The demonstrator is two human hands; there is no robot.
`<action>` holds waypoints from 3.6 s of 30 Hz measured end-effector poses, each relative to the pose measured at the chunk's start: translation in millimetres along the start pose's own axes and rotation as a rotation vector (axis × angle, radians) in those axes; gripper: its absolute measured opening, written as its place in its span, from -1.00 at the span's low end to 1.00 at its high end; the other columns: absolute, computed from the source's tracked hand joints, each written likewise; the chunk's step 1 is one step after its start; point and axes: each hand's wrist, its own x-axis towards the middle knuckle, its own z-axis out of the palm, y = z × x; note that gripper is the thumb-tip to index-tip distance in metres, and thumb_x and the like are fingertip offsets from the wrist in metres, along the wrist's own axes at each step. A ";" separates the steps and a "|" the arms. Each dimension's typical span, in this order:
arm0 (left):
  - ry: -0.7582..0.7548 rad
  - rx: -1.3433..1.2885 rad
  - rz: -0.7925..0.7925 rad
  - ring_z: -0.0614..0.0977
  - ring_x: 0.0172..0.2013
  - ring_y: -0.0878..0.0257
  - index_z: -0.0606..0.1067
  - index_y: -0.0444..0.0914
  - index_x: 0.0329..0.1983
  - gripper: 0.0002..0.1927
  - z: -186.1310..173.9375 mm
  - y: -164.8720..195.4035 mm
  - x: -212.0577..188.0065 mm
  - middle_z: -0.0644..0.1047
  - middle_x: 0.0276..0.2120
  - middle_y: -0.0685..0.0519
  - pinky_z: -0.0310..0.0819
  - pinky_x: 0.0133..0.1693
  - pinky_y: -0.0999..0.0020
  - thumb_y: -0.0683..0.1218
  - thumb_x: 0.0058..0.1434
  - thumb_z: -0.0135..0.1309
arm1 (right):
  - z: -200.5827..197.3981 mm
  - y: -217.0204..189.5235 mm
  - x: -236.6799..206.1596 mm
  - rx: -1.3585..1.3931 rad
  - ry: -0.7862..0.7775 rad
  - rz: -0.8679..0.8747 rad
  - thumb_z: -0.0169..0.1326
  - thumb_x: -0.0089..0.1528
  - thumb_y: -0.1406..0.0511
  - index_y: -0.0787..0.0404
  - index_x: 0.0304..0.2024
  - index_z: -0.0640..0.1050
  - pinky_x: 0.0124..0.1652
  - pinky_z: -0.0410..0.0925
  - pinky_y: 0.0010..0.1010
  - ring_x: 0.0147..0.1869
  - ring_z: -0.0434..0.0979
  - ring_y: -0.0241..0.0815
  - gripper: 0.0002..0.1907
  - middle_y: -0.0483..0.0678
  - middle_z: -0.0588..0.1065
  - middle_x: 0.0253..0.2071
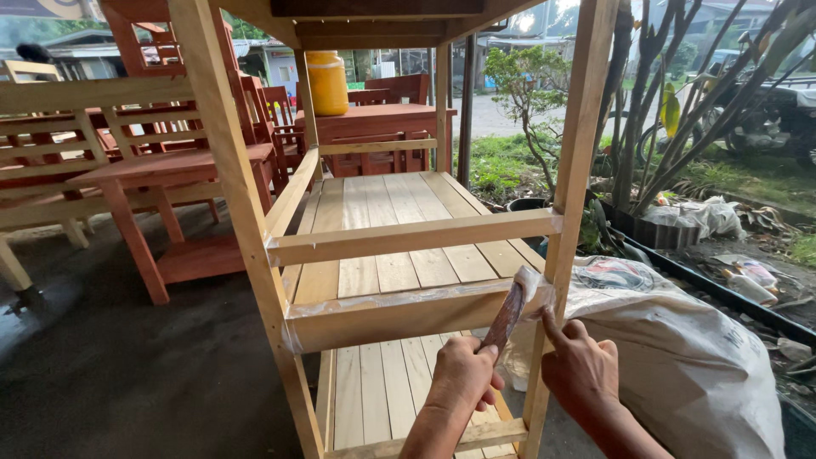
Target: The person uses a wide brush to apply a white coating to the rails and edges of an unfinished wooden furniture frame, working along the horizontal bars and side posts one section at a time while steadying the frame with the other hand.
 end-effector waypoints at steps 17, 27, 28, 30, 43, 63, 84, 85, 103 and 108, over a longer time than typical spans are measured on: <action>0.070 -0.070 0.008 0.51 -0.72 0.31 0.58 -0.38 -0.21 -0.70 -15.5 -20.0 17.2 0.60 -0.57 -0.04 0.36 -0.70 0.40 -0.05 0.37 -0.05 | 39.2 -8.6 9.8 0.084 0.121 -0.043 0.06 0.10 0.24 -0.29 0.45 0.24 -0.02 0.23 -0.32 -0.22 0.53 -0.19 -0.17 -0.19 0.50 -0.11; 0.070 0.022 0.017 0.46 -0.72 0.37 0.59 -0.33 -0.16 -0.71 -10.9 -17.4 14.8 0.56 -0.60 0.05 0.35 -0.65 0.40 -0.04 0.38 -0.04 | 61.9 3.4 12.0 0.208 0.128 -0.039 0.06 0.14 0.24 -0.29 0.46 0.22 -0.02 0.27 -0.32 -0.27 0.52 -0.20 -0.18 -0.16 0.47 -0.11; 0.074 0.035 0.018 0.46 -0.72 0.36 0.59 -0.34 -0.16 -0.71 -9.7 -19.3 14.6 0.56 -0.60 0.05 0.36 -0.65 0.40 -0.04 0.38 -0.04 | 63.8 2.9 11.6 0.221 0.136 -0.044 0.06 0.13 0.24 -0.29 0.46 0.22 -0.02 0.27 -0.32 -0.27 0.52 -0.20 -0.18 -0.15 0.47 -0.11; 0.079 0.004 0.040 0.46 -0.73 0.36 0.59 -0.35 -0.17 -0.72 -6.1 -25.6 11.5 0.56 -0.60 0.04 0.35 -0.65 0.39 -0.05 0.37 -0.03 | 66.6 1.7 9.6 0.223 0.139 -0.052 0.07 0.12 0.25 -0.31 0.46 0.23 -0.01 0.27 -0.31 -0.26 0.52 -0.20 -0.17 -0.15 0.47 -0.12; 0.060 0.007 0.129 0.46 -0.73 0.33 0.58 -0.35 -0.23 -0.73 -7.8 -36.8 3.6 0.58 -0.59 0.02 0.35 -0.65 0.37 -0.05 0.35 0.00 | 54.5 -3.6 5.7 0.421 0.243 -0.140 0.12 0.03 0.29 -0.32 0.37 0.35 -0.07 0.27 -0.26 -0.26 0.53 -0.15 -0.17 -0.12 0.52 -0.22; 0.013 0.207 0.048 0.51 -0.69 0.35 0.58 -0.34 -0.22 -0.72 4.5 -110.6 6.4 0.60 -0.58 0.04 0.44 -0.57 0.37 -0.04 0.38 -0.03 | 157.2 3.1 -62.4 0.219 -0.281 -0.082 0.01 0.18 0.26 -0.33 0.30 0.46 -0.18 0.38 -0.30 -0.24 0.58 -0.18 -0.38 -0.13 0.55 -0.18; 0.130 0.333 -0.053 0.70 -0.46 0.12 0.60 -0.30 -0.22 -0.70 31.0 -189.2 34.7 0.63 -0.52 -0.08 0.58 -0.28 0.18 0.01 0.34 -0.01 | 206.7 -27.7 -74.8 -0.244 -0.498 -0.136 -0.19 0.39 0.25 0.03 0.58 -0.04 -0.21 0.32 -0.33 -0.23 0.67 -0.22 -0.29 -0.05 0.58 -0.06; 0.124 0.349 -0.076 0.72 -0.43 0.11 0.60 -0.28 -0.21 -0.71 32.5 -190.7 35.1 0.64 -0.49 -0.08 0.60 -0.24 0.18 0.01 0.35 -0.03 | 206.4 -27.1 -75.9 -0.270 -0.549 -0.126 -0.23 0.44 0.26 0.05 0.60 -0.05 -0.23 0.34 -0.39 -0.25 0.69 -0.24 -0.31 -0.05 0.60 -0.10; 0.177 0.413 0.027 0.68 -0.13 -0.15 0.62 -0.30 -0.20 -0.68 36.9 -206.2 45.9 0.63 -0.22 -0.26 0.55 -0.01 0.06 0.04 0.27 0.04 | 211.6 -16.8 -98.1 -0.147 -0.308 -0.208 0.03 0.22 0.22 -0.06 0.49 0.06 -0.35 0.47 -0.32 -0.32 0.66 -0.16 -0.20 0.10 0.45 0.07; 0.147 0.390 -0.001 0.69 -0.13 -0.12 0.62 -0.28 -0.16 -0.70 37.3 -204.5 43.1 0.64 -0.20 -0.24 0.55 -0.01 0.06 0.03 0.28 0.04 | 209.9 -23.8 -89.4 -0.136 -0.384 -0.071 0.00 0.28 0.25 0.01 0.54 0.03 -0.28 0.51 -0.33 -0.26 0.67 -0.16 -0.20 0.07 0.49 0.03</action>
